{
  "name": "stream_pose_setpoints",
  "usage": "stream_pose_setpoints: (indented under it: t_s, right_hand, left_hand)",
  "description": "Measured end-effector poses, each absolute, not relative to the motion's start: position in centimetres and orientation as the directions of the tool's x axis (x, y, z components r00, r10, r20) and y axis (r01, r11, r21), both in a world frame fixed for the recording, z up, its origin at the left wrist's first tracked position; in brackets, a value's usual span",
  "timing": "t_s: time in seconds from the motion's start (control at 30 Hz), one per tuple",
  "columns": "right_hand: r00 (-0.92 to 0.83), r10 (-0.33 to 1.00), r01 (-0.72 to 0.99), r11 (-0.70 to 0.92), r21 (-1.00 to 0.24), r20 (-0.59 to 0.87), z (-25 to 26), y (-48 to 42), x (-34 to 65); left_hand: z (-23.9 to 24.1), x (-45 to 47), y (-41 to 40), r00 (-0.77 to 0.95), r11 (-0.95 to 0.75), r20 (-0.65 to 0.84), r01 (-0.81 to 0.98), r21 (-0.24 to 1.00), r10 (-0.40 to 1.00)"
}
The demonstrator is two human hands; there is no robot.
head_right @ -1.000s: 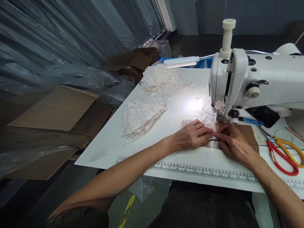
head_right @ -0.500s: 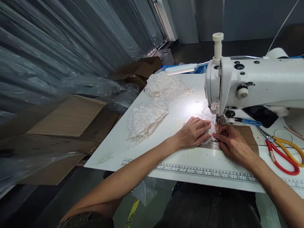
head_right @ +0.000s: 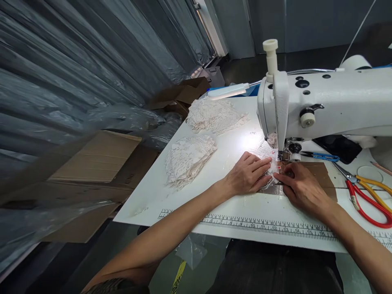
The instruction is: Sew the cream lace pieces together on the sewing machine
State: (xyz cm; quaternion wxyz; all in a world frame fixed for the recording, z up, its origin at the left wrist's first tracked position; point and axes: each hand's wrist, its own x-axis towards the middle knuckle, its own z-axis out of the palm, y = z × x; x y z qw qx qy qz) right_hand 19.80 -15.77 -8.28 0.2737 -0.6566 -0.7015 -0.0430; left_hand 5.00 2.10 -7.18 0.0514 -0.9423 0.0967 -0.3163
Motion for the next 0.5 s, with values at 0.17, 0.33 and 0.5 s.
stream_pose_setpoints:
  t_s: [0.17, 0.33, 0.5]
  right_hand:
    - [0.013, 0.897, 0.945, 0.134, -0.299, 0.443, -8.37, -15.74, 19.73]
    - [0.011, 0.893, 0.945, 0.138, -0.296, 0.451, -8.31, -15.75, 19.62]
    - [-0.009, 0.881, 0.947, 0.159, -0.28, 0.472, -7.93, -15.78, 19.54]
  left_hand:
    - [-7.22, 4.91, 2.12, 0.822, -0.981, 0.538, -0.128, -0.143, -0.186]
    - [-6.96, 4.98, 2.09, 0.834, -0.977, 0.516, -0.12, -0.176, -0.195]
    - [-6.92, 4.95, 2.16, 0.838, -0.966, 0.499, -0.12, -0.228, -0.221]
